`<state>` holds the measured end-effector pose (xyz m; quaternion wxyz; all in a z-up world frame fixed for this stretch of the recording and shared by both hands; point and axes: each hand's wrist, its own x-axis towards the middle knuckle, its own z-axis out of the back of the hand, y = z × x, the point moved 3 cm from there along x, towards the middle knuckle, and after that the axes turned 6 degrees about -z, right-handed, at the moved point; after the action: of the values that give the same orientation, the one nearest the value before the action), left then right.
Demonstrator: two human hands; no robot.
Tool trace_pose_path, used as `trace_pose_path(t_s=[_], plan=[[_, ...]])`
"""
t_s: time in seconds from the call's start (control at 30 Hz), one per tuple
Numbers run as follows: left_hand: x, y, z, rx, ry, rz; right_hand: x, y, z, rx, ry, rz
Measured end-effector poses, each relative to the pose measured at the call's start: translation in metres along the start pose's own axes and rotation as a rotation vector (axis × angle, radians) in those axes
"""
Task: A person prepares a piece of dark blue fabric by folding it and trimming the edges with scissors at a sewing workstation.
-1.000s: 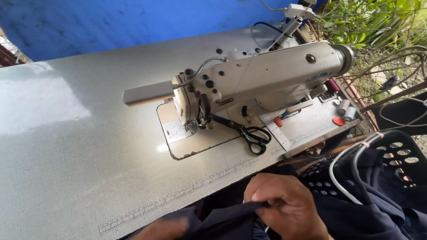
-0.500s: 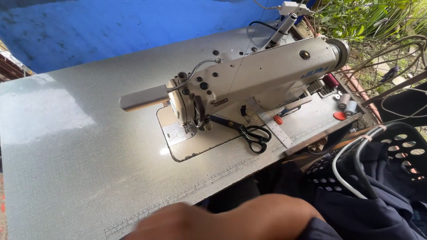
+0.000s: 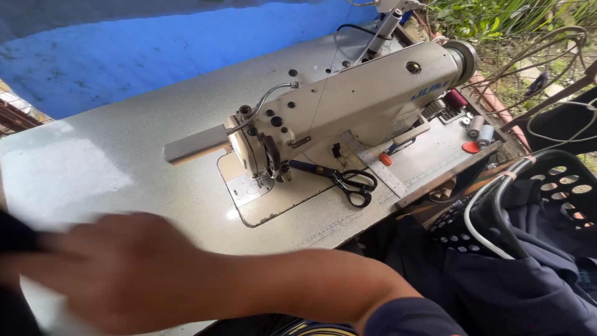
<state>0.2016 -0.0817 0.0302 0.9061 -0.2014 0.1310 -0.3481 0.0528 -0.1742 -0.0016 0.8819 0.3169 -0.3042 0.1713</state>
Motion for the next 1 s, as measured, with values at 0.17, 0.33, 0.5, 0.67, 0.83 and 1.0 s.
trace_pose_path(t_s=[0.17, 0.33, 0.5, 0.67, 0.83, 1.0], plan=[[0.014, -0.017, -0.147, 0.047, 0.127, 0.075, -0.152, -0.059, 0.039, 0.066, 0.075, -0.330], [0.014, -0.070, -0.267, 0.221, 0.042, -0.109, -0.248, -0.090, 0.063, 0.155, 0.122, -0.642], [0.004, -0.082, -0.304, -0.040, -0.028, -0.302, -0.230, -0.107, 0.099, -0.027, 0.105, -0.852], [0.004, -0.080, -0.272, -0.427, 0.021, -0.281, -0.175, -0.136, 0.091, 0.203, 0.376, -1.080], [0.004, -0.075, -0.259, -0.636, 0.139, -0.163, -0.175, -0.156, 0.076, 0.581, 0.556, -1.250], [-0.001, -0.086, -0.253, -0.518, 0.085, -0.154, -0.181, -0.158, 0.071, 0.456, 0.503, -1.245]])
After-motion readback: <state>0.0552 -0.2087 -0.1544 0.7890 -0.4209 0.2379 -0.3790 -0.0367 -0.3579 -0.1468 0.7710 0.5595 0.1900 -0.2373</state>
